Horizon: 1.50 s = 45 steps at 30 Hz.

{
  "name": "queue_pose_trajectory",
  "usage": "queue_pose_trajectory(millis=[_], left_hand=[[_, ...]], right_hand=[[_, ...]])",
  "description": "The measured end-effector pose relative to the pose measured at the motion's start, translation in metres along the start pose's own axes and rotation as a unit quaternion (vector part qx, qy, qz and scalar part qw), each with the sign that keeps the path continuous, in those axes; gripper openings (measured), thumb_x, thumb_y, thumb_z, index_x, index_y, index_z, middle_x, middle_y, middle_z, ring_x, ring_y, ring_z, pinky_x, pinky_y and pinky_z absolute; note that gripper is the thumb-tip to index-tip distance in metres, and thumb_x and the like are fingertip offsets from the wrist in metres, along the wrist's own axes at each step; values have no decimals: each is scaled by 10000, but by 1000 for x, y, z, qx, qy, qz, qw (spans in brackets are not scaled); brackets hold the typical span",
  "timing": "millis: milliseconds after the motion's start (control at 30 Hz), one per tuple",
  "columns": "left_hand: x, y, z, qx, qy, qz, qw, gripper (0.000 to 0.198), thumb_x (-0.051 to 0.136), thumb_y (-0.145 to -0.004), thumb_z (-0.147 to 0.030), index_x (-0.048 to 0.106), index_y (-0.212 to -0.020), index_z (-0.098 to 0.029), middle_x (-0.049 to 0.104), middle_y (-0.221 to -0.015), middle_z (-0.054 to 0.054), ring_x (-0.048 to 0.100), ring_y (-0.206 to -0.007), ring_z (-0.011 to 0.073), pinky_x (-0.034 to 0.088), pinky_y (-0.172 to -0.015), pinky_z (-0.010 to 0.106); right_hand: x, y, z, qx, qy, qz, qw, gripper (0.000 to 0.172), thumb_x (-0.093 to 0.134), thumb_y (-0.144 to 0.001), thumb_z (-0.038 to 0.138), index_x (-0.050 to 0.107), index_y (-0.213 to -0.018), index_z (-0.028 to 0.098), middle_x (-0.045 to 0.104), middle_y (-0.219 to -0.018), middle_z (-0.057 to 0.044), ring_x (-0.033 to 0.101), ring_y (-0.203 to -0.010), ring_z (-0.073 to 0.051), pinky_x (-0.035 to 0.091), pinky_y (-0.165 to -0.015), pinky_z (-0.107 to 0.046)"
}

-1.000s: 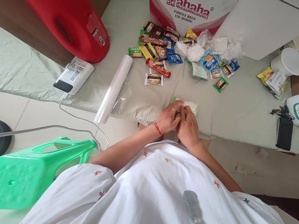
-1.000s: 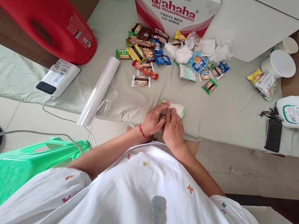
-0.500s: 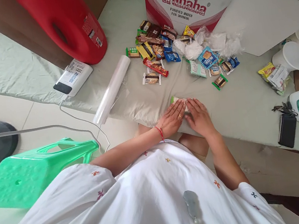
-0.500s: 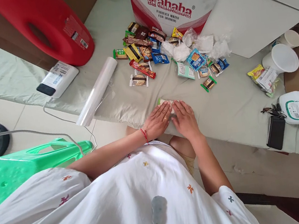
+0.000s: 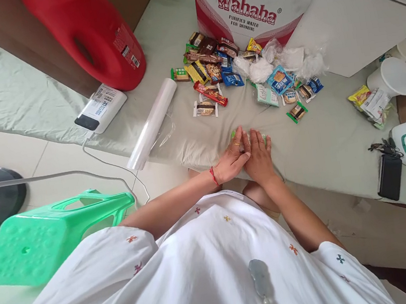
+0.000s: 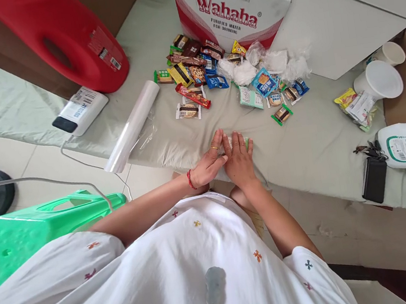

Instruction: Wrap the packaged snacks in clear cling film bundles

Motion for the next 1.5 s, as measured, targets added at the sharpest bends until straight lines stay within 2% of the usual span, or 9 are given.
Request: queue_pose_trajectory(millis=[233,400,500,600,733,933,1100,1267,1500], left_hand=[[-18,-12,-11,-57,120,-71,989,802,546,-1012,-582,209,-1683,-299,161,-1779,77,193,-1641,270,204,-1337,468],[-44,-10,-17,-50,114,-155,980,624,714,-918,-553,581,-1441,-240,320,-1710,123,297,-1592,315,299,-1284,493],[-38,-9,-22,-100,263,-95,955,621,803,-841,-554,656,-1346,-224,567,-1530,137,482,-1479,328,387,-1220,494],[-19,-13,-28,-152,415,-17,897,577,881,-759,-536,732,-1167,-157,743,-1243,155,654,-1282,340,499,-1096,473],[0,-19,-28,-175,473,-61,861,490,946,-694,-455,736,-984,-119,789,-965,114,755,-1003,268,564,-927,373],[4,-18,-24,-175,455,-102,867,453,948,-686,-420,708,-930,-124,774,-894,80,746,-895,226,562,-853,343],[-1,-16,-24,-195,484,-89,849,427,892,-767,-317,685,-1118,-192,772,-1185,95,716,-1153,258,509,-1074,437],[9,-19,-16,-223,477,-110,843,353,874,-784,-314,682,-1035,-157,782,-1106,119,733,-1088,270,536,-1039,444],[29,-26,-16,-261,451,-53,852,379,911,-740,-332,692,-1007,-174,767,-1037,73,714,-1032,233,520,-1005,395]], right_hand=[[15,-4,-13,-23,-64,-41,997,536,342,-1063,225,468,-1580,159,444,-1631,-208,304,-1580,-328,181,-1259,-694],[-20,-7,-34,33,-254,-133,957,459,410,-1069,429,644,-1366,169,692,-1342,-166,618,-1306,-276,444,-1168,-532],[-38,-4,-32,124,-446,-130,877,443,529,-1011,583,738,-1059,196,751,-953,-66,709,-936,-229,580,-907,-400],[-34,-5,-13,179,-633,-49,752,454,675,-891,657,740,-941,210,730,-858,-24,688,-825,-205,580,-796,-356],[-18,-2,3,257,-716,-52,647,460,797,-769,628,732,-964,217,742,-879,-13,681,-818,-202,574,-772,-354],[-12,10,4,243,-685,-59,684,499,827,-753,573,705,-1091,227,743,-969,-7,658,-852,-176,549,-785,-310],[-15,13,2,260,-744,33,615,525,872,-667,613,716,-966,210,734,-840,-3,643,-738,-177,539,-721,-322],[-15,25,-6,289,-694,25,659,478,821,-718,664,678,-769,211,648,-685,25,558,-644,-146,456,-608,-274],[-12,51,-20,307,-725,-9,616,494,831,-734,613,715,-1018,225,745,-947,-11,646,-788,-167,535,-709,-290]])
Point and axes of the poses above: each hand's wrist, its own y-axis away from the middle knuckle, its own x-axis out of the palm, z = x × y, the point moved 3 cm from there along -y, towards the middle knuckle
